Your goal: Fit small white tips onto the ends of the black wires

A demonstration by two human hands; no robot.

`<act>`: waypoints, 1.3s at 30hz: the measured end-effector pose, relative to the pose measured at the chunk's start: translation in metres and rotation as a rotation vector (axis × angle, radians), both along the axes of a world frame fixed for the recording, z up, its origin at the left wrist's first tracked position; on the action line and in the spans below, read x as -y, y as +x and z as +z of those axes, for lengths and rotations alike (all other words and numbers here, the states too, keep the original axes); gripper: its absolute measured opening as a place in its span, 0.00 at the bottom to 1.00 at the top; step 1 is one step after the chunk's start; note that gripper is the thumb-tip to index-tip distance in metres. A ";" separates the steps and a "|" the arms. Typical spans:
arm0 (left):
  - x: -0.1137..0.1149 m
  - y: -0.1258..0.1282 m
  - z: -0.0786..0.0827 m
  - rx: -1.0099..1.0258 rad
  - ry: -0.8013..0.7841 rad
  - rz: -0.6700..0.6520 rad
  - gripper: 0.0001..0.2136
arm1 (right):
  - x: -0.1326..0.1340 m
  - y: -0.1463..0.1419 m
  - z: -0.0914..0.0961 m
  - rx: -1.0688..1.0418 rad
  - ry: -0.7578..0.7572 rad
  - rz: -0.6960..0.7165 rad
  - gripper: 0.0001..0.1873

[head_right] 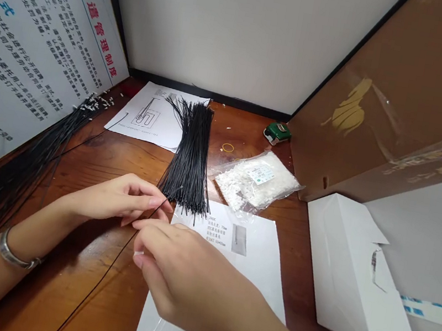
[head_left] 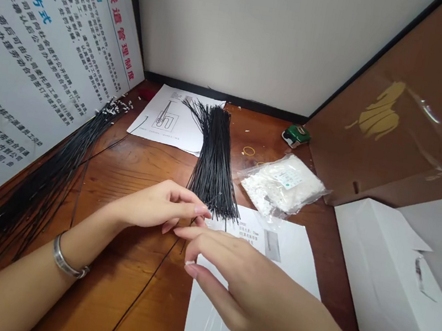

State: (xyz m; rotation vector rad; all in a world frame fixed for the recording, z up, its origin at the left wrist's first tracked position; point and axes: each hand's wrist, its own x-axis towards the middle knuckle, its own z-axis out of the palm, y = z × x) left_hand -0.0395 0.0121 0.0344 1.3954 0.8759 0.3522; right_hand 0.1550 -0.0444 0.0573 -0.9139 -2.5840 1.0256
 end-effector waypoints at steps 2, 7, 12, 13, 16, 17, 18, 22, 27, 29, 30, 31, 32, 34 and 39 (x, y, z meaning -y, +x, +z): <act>0.004 0.007 -0.007 0.036 -0.020 0.107 0.14 | 0.001 -0.002 -0.003 -0.001 -0.007 0.004 0.09; 0.018 0.032 -0.018 0.214 -0.165 0.461 0.11 | 0.000 -0.003 -0.004 -0.127 0.000 -0.089 0.08; 0.027 0.043 -0.022 0.256 -0.086 0.591 0.09 | -0.018 0.009 -0.003 -0.307 -0.066 -0.492 0.07; 0.027 0.042 -0.024 0.262 -0.048 0.605 0.09 | -0.021 0.012 -0.004 -0.295 -0.095 -0.571 0.07; 0.026 0.039 -0.033 0.283 0.027 0.647 0.10 | -0.028 0.017 -0.010 -0.230 -0.029 -0.742 0.08; 0.025 0.038 -0.036 0.293 0.038 0.664 0.10 | -0.028 0.017 -0.011 -0.201 -0.005 -0.744 0.08; 0.025 0.038 -0.038 0.306 0.046 0.686 0.10 | -0.028 0.016 -0.012 -0.169 -0.003 -0.702 0.08; 0.026 0.038 -0.039 0.357 0.105 0.772 0.11 | -0.022 0.010 -0.011 0.026 -0.096 -0.236 0.05; 0.023 0.034 -0.036 0.358 0.190 0.836 0.09 | -0.019 0.008 -0.011 0.281 -0.123 -0.038 0.07; 0.022 0.032 -0.036 0.359 0.203 0.847 0.09 | -0.021 0.009 -0.013 0.300 -0.112 -0.080 0.09; 0.022 0.032 -0.036 0.357 0.209 0.848 0.09 | -0.023 0.010 -0.014 0.299 -0.104 -0.106 0.09; 0.022 0.032 -0.036 0.352 0.215 0.845 0.09 | -0.025 0.011 -0.015 0.295 -0.094 -0.133 0.10; 0.023 0.033 -0.036 0.346 0.220 0.838 0.09 | -0.026 0.013 -0.014 0.292 -0.086 -0.156 0.10; 0.025 0.034 -0.035 0.333 0.228 0.824 0.08 | -0.028 0.016 -0.011 0.288 -0.083 -0.175 0.09; 0.029 0.036 -0.034 0.310 0.205 0.798 0.09 | -0.030 0.022 -0.005 0.185 -0.076 -0.220 0.07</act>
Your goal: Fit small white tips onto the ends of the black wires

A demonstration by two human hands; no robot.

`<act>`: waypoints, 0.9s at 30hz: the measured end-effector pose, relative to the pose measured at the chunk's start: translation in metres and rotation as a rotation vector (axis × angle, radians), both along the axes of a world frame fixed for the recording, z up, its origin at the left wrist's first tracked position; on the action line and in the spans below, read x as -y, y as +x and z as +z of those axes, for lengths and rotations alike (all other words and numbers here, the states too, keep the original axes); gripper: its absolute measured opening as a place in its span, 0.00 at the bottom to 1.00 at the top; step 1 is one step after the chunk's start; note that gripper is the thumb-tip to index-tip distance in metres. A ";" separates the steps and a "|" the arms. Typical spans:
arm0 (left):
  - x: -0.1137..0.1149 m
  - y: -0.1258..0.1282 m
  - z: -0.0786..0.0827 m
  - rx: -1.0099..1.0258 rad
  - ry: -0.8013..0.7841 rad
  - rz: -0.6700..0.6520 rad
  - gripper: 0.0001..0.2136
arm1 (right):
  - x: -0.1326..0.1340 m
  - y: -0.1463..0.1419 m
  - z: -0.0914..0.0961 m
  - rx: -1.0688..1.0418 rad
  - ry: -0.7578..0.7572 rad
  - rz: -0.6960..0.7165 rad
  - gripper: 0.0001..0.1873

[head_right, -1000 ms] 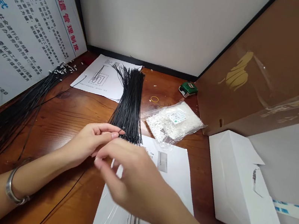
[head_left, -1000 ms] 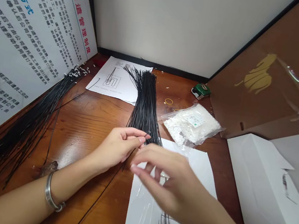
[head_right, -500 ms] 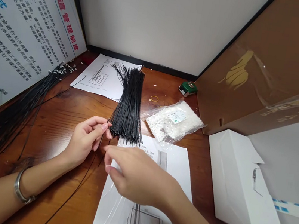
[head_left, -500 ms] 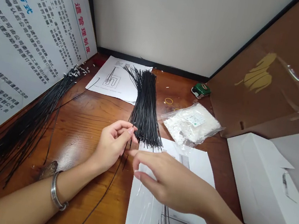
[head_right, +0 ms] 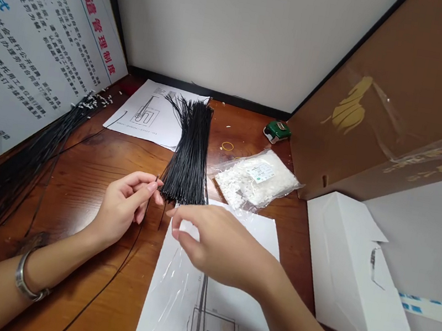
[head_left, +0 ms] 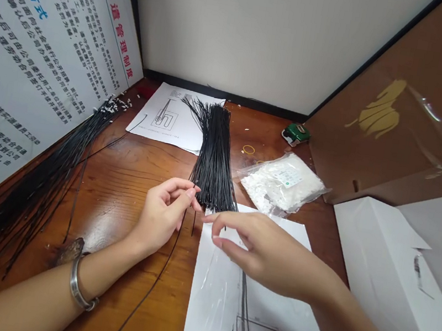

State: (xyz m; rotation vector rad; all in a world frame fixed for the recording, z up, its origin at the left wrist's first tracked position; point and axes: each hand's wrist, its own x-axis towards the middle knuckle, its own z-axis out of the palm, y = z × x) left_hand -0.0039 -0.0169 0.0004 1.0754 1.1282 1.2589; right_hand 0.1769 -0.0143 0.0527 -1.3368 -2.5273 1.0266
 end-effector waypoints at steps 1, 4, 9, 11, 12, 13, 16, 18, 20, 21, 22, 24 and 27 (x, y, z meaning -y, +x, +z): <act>0.001 0.000 0.000 0.001 -0.011 -0.014 0.09 | 0.000 0.000 -0.002 -0.048 0.032 -0.059 0.08; 0.006 0.003 0.000 0.017 -0.058 -0.061 0.11 | -0.002 -0.004 -0.010 -0.188 0.081 -0.278 0.10; 0.012 0.008 0.001 0.050 -0.131 -0.129 0.12 | -0.004 -0.013 -0.023 -0.303 0.005 -0.476 0.12; 0.012 0.010 0.002 0.048 -0.140 -0.149 0.12 | -0.004 -0.014 -0.024 -0.344 -0.018 -0.498 0.12; 0.012 0.010 0.002 0.046 -0.139 -0.150 0.12 | -0.003 -0.014 -0.024 -0.365 -0.035 -0.508 0.12; 0.012 0.010 0.003 0.046 -0.136 -0.147 0.12 | -0.003 -0.014 -0.024 -0.386 -0.055 -0.521 0.12; 0.012 0.009 0.004 0.043 -0.130 -0.149 0.12 | -0.002 -0.013 -0.022 -0.432 -0.117 -0.561 0.13; 0.011 0.009 0.003 0.032 -0.135 -0.166 0.12 | -0.001 -0.012 -0.021 -0.450 -0.118 -0.576 0.13; 0.011 0.008 0.001 0.018 -0.136 -0.184 0.11 | -0.002 -0.012 -0.021 -0.465 -0.089 -0.580 0.11; 0.011 0.008 0.001 0.011 -0.134 -0.188 0.11 | -0.003 -0.012 -0.021 -0.468 -0.075 -0.579 0.11; 0.011 0.008 0.000 0.007 -0.133 -0.191 0.11 | -0.003 -0.012 -0.022 -0.469 -0.063 -0.577 0.10; 0.011 0.008 -0.001 0.003 -0.135 -0.191 0.10 | -0.005 -0.012 -0.022 -0.462 -0.048 -0.575 0.11; 0.010 0.008 0.000 -0.002 -0.143 -0.187 0.11 | -0.006 -0.011 -0.021 -0.457 -0.030 -0.551 0.12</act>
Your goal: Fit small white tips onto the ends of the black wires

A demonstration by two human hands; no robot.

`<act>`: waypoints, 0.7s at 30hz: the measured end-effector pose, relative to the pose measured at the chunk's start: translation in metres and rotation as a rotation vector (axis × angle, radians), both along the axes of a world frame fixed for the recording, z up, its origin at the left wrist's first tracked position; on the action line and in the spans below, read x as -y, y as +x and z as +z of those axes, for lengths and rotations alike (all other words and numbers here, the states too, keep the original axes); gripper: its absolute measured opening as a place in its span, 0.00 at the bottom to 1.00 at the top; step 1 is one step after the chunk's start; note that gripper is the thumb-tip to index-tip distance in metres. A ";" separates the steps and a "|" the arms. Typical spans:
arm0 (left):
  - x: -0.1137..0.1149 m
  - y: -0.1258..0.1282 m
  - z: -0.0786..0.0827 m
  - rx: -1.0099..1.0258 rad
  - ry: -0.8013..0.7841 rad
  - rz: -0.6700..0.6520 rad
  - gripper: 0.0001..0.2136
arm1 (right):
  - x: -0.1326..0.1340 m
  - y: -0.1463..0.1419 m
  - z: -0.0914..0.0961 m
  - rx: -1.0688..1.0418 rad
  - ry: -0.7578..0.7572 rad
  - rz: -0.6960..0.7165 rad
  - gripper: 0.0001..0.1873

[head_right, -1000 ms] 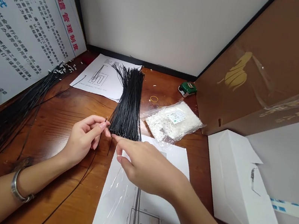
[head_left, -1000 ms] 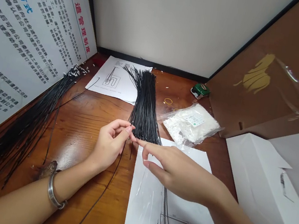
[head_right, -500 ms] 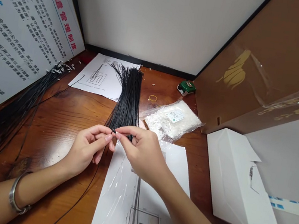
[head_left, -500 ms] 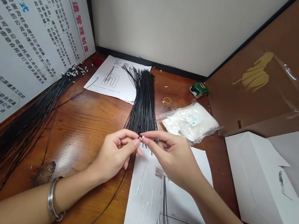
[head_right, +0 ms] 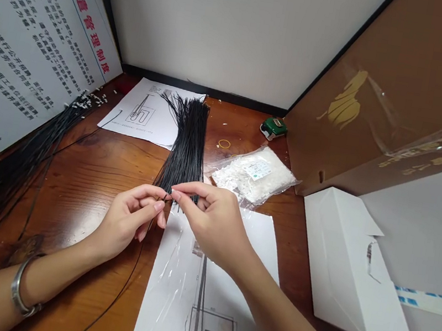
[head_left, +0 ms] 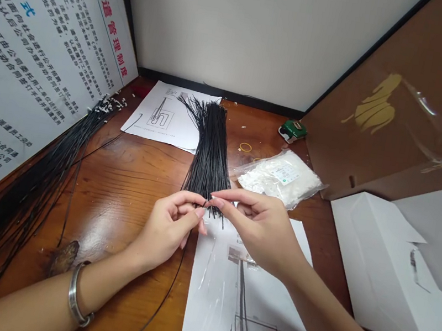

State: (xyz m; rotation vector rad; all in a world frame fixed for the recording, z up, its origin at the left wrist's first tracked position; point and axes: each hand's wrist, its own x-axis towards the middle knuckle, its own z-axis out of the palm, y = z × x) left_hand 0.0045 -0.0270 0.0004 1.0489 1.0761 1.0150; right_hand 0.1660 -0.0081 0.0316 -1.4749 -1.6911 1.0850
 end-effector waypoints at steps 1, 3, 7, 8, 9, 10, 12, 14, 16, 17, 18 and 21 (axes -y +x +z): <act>0.000 0.000 0.000 -0.002 -0.002 0.005 0.11 | 0.000 0.000 0.000 -0.001 0.005 0.019 0.12; 0.000 0.000 0.001 -0.003 -0.007 0.012 0.12 | 0.000 0.000 0.001 0.002 0.002 0.056 0.12; -0.001 0.001 -0.001 0.017 -0.002 0.012 0.11 | 0.001 -0.002 0.002 -0.014 -0.034 0.081 0.12; -0.001 0.001 -0.002 0.022 0.004 0.014 0.11 | 0.002 -0.003 0.002 -0.028 -0.039 0.083 0.12; -0.001 0.001 -0.002 0.024 0.012 0.017 0.11 | 0.002 -0.004 0.002 -0.042 -0.049 0.086 0.12; -0.002 0.001 -0.002 0.023 0.020 0.022 0.11 | 0.002 -0.005 0.002 -0.053 -0.065 0.084 0.13; -0.002 0.002 -0.002 0.016 0.032 0.029 0.10 | 0.002 -0.007 0.002 -0.067 -0.104 0.078 0.13; -0.002 0.003 0.000 0.006 0.033 0.037 0.11 | 0.001 -0.007 0.002 -0.079 -0.120 0.083 0.13; -0.002 0.003 0.002 -0.004 0.030 0.042 0.11 | 0.001 -0.007 0.002 -0.099 -0.112 0.099 0.13; -0.001 0.003 0.003 -0.009 0.029 0.043 0.12 | 0.001 -0.007 0.003 -0.110 -0.112 0.109 0.12; -0.001 0.003 0.004 -0.014 0.030 0.044 0.12 | 0.001 -0.007 0.003 -0.119 -0.124 0.116 0.12; -0.001 0.004 0.005 -0.031 0.032 0.045 0.12 | 0.002 -0.006 0.003 -0.129 -0.198 0.102 0.12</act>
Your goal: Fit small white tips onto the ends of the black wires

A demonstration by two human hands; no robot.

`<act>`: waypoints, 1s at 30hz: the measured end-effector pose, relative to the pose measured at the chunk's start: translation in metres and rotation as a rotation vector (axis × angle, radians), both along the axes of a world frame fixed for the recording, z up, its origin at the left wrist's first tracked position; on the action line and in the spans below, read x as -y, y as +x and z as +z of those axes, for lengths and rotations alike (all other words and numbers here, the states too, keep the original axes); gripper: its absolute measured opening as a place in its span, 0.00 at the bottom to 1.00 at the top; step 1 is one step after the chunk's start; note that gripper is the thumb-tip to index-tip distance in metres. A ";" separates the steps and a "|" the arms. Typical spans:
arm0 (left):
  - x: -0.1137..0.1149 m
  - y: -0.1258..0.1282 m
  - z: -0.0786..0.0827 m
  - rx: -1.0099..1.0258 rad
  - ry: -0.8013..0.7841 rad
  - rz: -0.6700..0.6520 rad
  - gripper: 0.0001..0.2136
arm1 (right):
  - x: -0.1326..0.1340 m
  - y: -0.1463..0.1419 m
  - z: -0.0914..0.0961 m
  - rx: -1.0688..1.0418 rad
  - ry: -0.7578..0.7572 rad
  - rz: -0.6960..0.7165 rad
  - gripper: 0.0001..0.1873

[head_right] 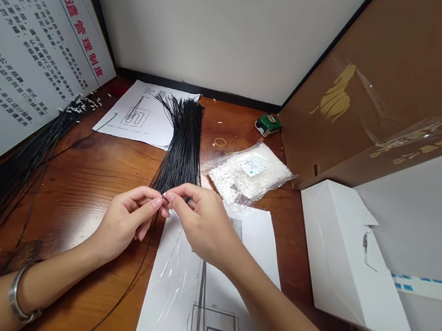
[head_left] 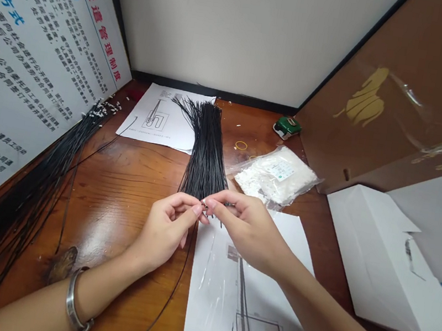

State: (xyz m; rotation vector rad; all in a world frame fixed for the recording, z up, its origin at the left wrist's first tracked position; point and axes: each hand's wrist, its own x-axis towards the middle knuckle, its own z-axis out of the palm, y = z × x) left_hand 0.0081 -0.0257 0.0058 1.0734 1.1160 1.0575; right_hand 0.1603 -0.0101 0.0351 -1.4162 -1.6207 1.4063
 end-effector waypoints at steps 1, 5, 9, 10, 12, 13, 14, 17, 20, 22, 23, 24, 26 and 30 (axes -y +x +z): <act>0.000 0.000 0.000 -0.003 0.000 -0.001 0.12 | 0.000 0.000 0.000 0.003 -0.019 -0.011 0.12; 0.000 0.000 -0.001 -0.003 0.002 -0.011 0.11 | -0.001 0.002 -0.002 0.027 -0.019 -0.050 0.10; -0.001 0.000 -0.004 -0.004 0.019 -0.004 0.10 | -0.004 0.004 -0.005 0.043 0.007 -0.060 0.10; -0.001 0.000 -0.005 -0.001 0.023 -0.001 0.10 | -0.004 0.005 -0.006 0.039 0.003 -0.055 0.10; -0.001 0.000 -0.005 0.006 0.024 0.002 0.09 | -0.005 0.006 -0.006 0.021 -0.015 -0.044 0.11; -0.001 0.001 -0.005 0.007 0.023 0.001 0.09 | -0.005 0.006 -0.006 0.005 -0.026 -0.038 0.12; -0.001 0.001 -0.006 0.006 0.022 -0.002 0.09 | -0.005 0.007 -0.007 -0.014 -0.036 -0.034 0.12; -0.001 0.001 -0.006 -0.005 0.024 -0.008 0.09 | -0.006 0.006 -0.008 -0.057 -0.052 -0.021 0.12; -0.001 0.001 -0.006 -0.018 0.027 -0.009 0.08 | -0.006 0.006 -0.009 -0.054 -0.060 -0.027 0.11; -0.001 0.001 -0.006 -0.027 0.032 -0.010 0.08 | -0.006 0.006 -0.008 -0.045 -0.060 -0.042 0.11; -0.001 0.001 -0.006 -0.030 0.035 -0.012 0.08 | -0.006 0.006 -0.008 -0.043 -0.058 -0.046 0.11; -0.002 0.001 -0.006 -0.032 0.039 -0.015 0.08 | -0.006 0.006 -0.007 -0.044 -0.057 -0.046 0.11; -0.001 0.001 -0.007 -0.038 0.044 -0.023 0.08 | -0.006 0.007 -0.006 -0.045 -0.058 -0.038 0.11; -0.001 0.002 -0.009 -0.068 0.071 -0.025 0.07 | -0.006 0.007 -0.007 -0.044 -0.069 -0.034 0.10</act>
